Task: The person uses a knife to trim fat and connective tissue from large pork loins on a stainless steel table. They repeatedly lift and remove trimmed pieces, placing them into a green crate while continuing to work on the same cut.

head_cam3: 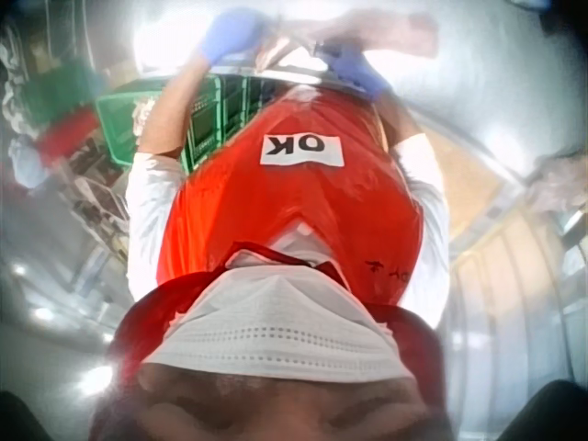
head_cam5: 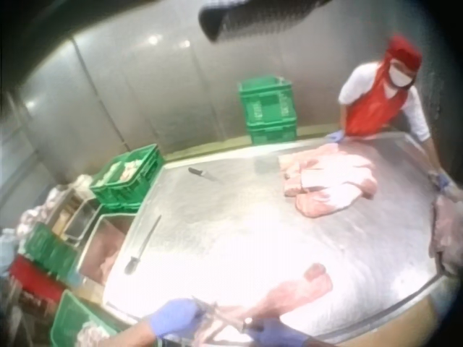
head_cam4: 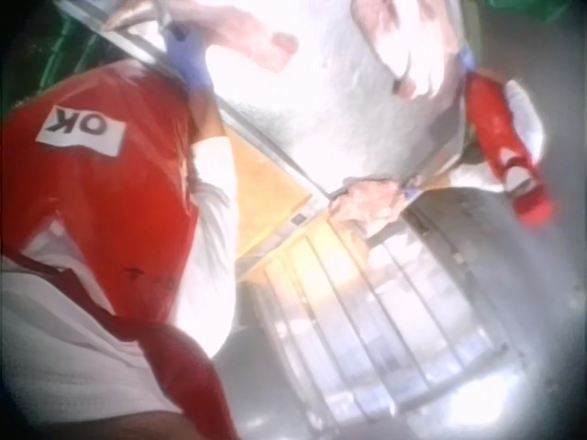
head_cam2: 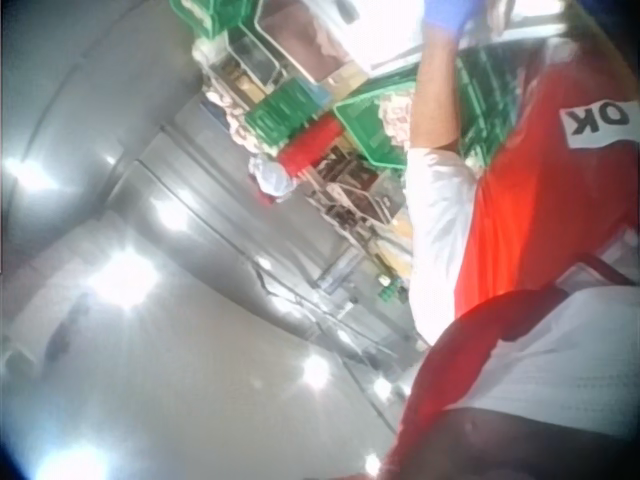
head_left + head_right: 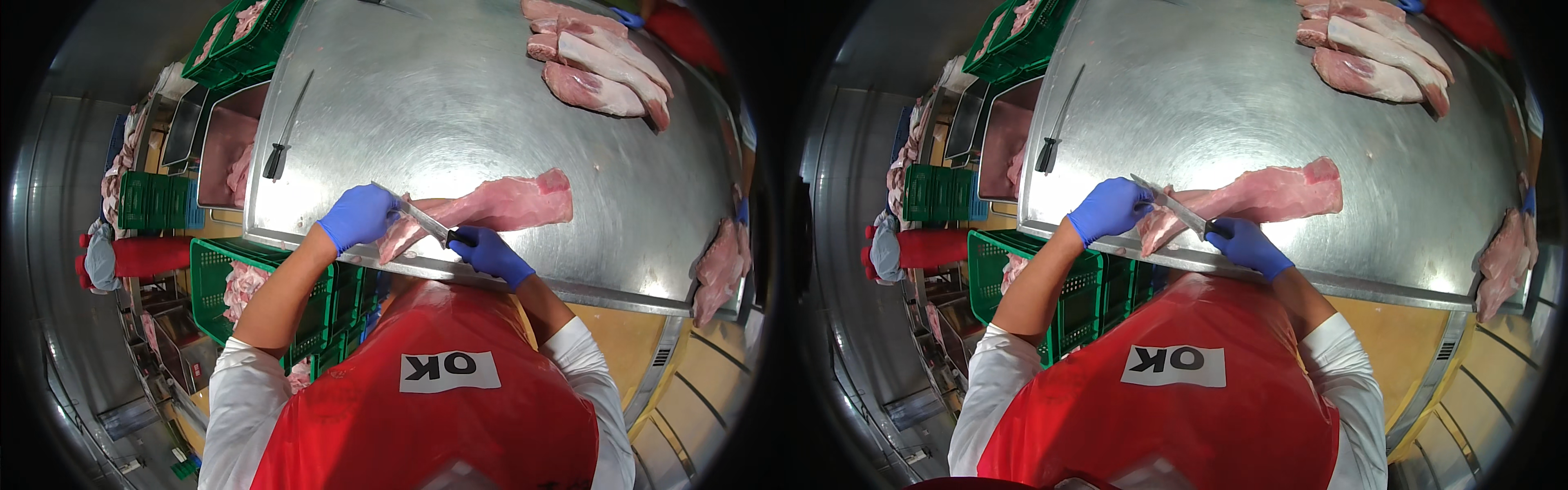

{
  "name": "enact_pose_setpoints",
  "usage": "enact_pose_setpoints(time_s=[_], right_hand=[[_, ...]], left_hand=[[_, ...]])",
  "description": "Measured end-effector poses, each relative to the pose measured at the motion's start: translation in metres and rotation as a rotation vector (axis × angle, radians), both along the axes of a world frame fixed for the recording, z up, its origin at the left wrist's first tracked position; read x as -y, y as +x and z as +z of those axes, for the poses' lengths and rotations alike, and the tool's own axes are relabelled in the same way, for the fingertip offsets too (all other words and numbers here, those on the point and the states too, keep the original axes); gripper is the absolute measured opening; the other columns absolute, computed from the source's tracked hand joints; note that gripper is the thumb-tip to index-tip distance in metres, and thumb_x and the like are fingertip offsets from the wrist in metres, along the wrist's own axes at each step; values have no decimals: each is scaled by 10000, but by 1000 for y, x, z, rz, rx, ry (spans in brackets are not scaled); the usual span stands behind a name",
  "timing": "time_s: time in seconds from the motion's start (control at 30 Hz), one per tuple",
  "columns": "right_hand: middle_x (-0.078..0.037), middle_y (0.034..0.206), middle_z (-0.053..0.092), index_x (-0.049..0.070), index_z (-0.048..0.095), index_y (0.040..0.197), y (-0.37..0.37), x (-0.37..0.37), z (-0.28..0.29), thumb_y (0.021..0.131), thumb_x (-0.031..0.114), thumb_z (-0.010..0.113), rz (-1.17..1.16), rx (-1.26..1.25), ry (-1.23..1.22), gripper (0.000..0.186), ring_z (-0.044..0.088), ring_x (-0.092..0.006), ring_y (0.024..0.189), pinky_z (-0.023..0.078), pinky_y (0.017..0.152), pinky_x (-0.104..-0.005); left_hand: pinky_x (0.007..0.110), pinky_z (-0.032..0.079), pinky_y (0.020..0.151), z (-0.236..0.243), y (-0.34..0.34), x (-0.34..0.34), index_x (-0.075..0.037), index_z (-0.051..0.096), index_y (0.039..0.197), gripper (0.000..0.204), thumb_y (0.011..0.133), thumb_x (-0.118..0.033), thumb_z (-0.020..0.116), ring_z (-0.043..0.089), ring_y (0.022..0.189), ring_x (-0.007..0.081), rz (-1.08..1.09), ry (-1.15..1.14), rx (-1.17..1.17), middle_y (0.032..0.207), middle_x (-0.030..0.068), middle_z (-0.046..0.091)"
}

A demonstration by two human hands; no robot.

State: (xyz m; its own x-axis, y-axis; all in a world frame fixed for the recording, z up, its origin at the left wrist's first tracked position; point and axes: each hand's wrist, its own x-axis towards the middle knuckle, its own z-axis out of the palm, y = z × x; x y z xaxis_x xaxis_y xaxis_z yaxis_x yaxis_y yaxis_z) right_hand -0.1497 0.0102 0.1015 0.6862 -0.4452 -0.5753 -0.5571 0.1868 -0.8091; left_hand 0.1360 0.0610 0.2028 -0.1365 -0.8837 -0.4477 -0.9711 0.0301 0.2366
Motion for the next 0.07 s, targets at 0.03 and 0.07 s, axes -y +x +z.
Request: enact_pose_setpoints(time_s=[0.03,0.07], right_hand=[[-154,1076,767,73,743,1226,-1,1,-6,1002,328,698,20,28,-18,342,720,-265,961,542,893,-393],[-162,1129,780,82,746,1239,-7,4,-13,1004,355,694,39,56,-35,364,735,-286,995,540,912,-399]], left_hand=[[489,578,825,4,1,-1,-100,807,1060,228,927,-252,701,720,906,409,17,14,-2,968,193,756],[486,580,830,10,1,-2,-99,808,1064,231,925,-255,710,723,915,408,34,29,-4,969,193,757]])
